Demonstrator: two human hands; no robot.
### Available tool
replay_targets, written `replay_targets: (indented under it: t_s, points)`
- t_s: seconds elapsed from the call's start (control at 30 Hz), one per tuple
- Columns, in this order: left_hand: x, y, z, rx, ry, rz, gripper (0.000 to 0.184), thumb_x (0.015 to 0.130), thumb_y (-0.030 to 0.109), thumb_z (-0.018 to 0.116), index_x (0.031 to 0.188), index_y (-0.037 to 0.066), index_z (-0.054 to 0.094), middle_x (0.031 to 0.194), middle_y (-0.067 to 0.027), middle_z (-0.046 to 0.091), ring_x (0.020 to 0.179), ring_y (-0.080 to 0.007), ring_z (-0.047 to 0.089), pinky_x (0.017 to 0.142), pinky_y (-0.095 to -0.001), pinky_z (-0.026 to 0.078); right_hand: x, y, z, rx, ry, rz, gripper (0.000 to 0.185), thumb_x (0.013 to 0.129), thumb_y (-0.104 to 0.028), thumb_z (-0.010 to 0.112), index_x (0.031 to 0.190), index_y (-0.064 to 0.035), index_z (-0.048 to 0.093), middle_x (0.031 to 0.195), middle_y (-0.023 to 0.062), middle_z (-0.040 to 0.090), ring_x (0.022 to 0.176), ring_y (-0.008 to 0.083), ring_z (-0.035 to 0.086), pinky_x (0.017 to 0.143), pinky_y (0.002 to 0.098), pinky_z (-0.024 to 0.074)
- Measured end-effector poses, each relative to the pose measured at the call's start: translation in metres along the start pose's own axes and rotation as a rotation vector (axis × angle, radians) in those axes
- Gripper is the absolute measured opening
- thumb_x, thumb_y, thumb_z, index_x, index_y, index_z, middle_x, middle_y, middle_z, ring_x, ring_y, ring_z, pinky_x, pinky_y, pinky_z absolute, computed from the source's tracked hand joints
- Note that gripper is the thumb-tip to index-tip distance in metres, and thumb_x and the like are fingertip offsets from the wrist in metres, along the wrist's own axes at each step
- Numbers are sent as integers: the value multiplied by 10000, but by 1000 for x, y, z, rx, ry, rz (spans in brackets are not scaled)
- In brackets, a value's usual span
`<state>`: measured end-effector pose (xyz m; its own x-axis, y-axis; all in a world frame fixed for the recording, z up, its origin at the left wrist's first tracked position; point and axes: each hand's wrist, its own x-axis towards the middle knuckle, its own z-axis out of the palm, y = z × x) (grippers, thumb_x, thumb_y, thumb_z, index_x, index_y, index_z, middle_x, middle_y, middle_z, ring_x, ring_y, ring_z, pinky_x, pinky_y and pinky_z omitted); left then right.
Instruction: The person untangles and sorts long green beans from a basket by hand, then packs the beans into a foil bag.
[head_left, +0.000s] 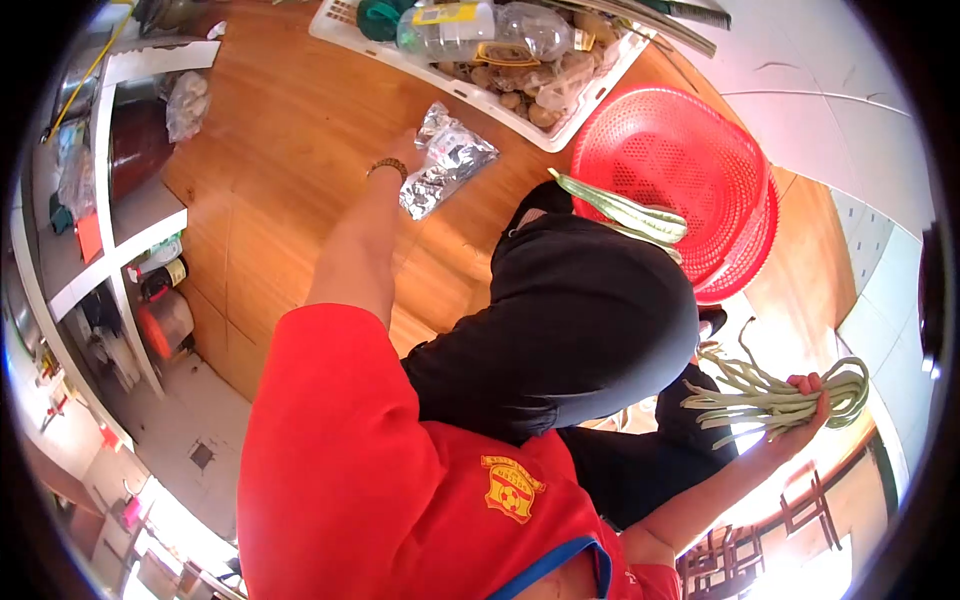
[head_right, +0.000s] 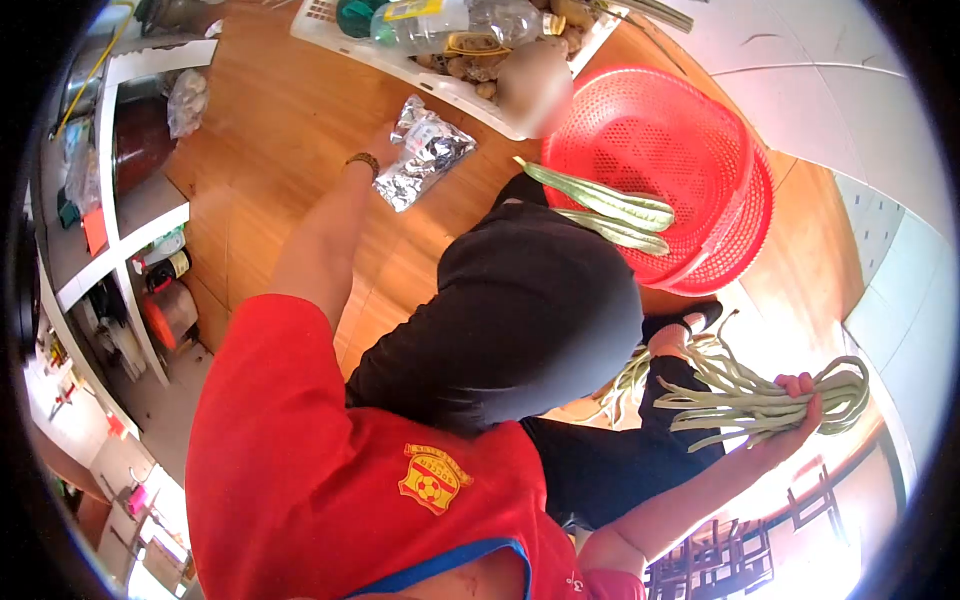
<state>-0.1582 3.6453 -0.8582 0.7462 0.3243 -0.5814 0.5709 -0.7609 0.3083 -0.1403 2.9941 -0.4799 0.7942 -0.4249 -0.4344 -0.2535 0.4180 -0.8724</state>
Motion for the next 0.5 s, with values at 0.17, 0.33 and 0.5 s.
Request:
replay_targets:
  t_s: [0.17,0.33,0.5]
  points:
    - [-27,19,-34,58,-61,18,352,836,289,525,1023,0,600,990,-239,613,935,-364,588,813,-426,454,-9,-2,6,-15,71,60,245,850,-171,562,959,45,520,849,74,522,765,156,503,763,288,468]
    - [-99,23,-89,-147,-141,109,319,849,245,548,1035,-13,576,970,-186,623,891,-278,601,757,-375,460,-17,-3,8,86,-45,44,245,846,-156,569,976,41,506,862,74,521,763,161,503,770,293,469]
    - [-172,53,-161,-786,-103,-5,249,897,193,527,1067,18,573,975,-60,623,882,-148,584,727,-300,474,-46,-9,27,57,-137,-39,328,845,-156,587,1067,17,418,842,66,509,742,146,497,734,273,461]
